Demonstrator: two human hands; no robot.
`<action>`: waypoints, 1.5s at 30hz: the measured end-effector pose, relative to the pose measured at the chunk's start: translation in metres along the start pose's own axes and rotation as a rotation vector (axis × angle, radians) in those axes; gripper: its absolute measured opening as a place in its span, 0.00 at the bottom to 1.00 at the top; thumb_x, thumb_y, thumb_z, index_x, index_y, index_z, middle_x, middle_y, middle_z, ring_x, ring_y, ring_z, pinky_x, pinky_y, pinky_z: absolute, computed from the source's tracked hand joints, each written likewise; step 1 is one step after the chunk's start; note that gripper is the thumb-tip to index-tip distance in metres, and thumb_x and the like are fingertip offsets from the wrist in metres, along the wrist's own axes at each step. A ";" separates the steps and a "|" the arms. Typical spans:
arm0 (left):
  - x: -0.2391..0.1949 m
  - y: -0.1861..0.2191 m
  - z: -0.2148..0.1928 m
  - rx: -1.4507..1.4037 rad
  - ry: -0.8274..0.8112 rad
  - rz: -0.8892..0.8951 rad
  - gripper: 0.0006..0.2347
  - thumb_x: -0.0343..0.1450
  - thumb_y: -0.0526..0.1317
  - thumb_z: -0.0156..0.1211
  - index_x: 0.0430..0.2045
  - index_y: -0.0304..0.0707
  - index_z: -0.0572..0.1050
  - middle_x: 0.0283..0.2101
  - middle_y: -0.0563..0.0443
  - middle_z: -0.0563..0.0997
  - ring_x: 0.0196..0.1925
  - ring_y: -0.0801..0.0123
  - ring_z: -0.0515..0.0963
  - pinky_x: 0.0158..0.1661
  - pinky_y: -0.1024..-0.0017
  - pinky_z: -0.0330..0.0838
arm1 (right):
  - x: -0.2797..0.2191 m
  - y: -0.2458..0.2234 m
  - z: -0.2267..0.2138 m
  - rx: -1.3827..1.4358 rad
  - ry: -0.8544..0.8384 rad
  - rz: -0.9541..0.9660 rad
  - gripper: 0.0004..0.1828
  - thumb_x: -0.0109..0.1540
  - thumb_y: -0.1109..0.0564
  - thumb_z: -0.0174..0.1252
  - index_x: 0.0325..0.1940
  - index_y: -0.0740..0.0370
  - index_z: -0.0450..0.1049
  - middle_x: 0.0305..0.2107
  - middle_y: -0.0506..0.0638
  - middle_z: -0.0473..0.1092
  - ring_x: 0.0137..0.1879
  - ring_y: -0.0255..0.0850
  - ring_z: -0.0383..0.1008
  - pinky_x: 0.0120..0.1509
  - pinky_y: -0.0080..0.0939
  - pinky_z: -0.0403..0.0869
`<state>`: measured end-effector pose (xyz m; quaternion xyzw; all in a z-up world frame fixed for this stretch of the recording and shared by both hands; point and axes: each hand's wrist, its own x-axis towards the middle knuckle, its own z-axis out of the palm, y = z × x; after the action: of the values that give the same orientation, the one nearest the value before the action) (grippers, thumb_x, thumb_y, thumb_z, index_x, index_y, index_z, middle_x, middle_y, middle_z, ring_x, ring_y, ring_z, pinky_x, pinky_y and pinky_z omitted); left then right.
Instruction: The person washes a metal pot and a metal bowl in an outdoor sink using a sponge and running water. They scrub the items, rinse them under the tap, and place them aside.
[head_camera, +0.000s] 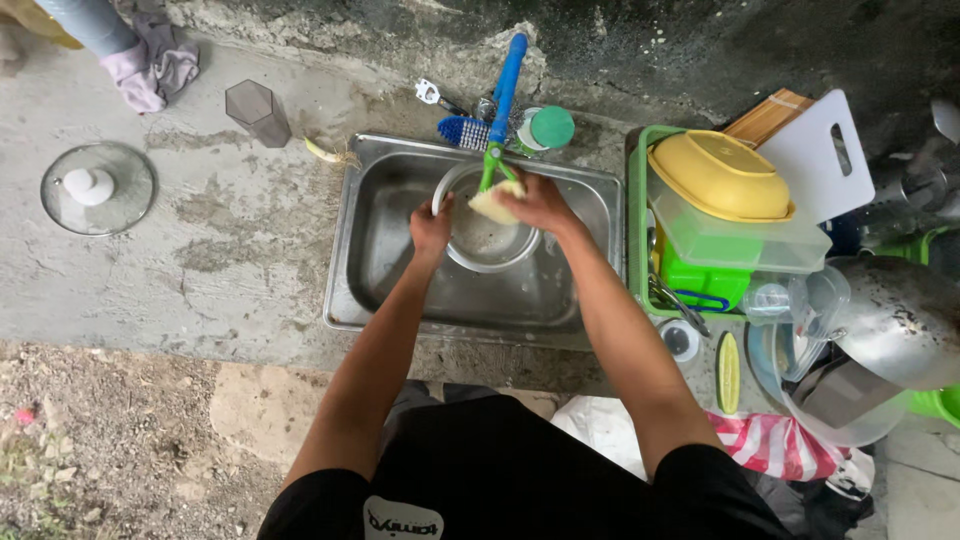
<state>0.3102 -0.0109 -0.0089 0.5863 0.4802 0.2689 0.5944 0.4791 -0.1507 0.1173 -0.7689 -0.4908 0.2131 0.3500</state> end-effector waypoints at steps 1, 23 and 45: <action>0.002 -0.006 0.002 -0.076 -0.023 -0.025 0.17 0.71 0.51 0.65 0.34 0.32 0.83 0.25 0.52 0.79 0.28 0.74 0.73 0.31 0.69 0.70 | -0.004 0.008 0.003 -0.016 -0.100 0.071 0.32 0.52 0.51 0.67 0.59 0.59 0.72 0.42 0.58 0.77 0.48 0.52 0.80 0.54 0.49 0.75; -0.041 -0.004 -0.023 -0.081 -0.122 -0.266 0.20 0.71 0.54 0.62 0.41 0.33 0.80 0.24 0.50 0.77 0.20 0.69 0.75 0.18 0.65 0.68 | 0.003 0.004 0.129 0.183 0.162 0.807 0.20 0.53 0.48 0.69 0.42 0.66 0.82 0.35 0.58 0.80 0.41 0.47 0.82 0.45 0.46 0.76; -0.044 -0.026 -0.011 -0.226 -0.010 -0.230 0.17 0.72 0.49 0.62 0.42 0.31 0.80 0.33 0.50 0.83 0.37 0.71 0.78 0.42 0.67 0.72 | 0.014 0.063 0.131 0.466 0.244 0.681 0.13 0.56 0.57 0.63 0.42 0.65 0.80 0.29 0.51 0.77 0.31 0.41 0.77 0.31 0.45 0.73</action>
<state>0.2766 -0.0487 -0.0207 0.4583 0.5079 0.2485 0.6857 0.4354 -0.1118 -0.0160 -0.8070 -0.1029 0.3292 0.4794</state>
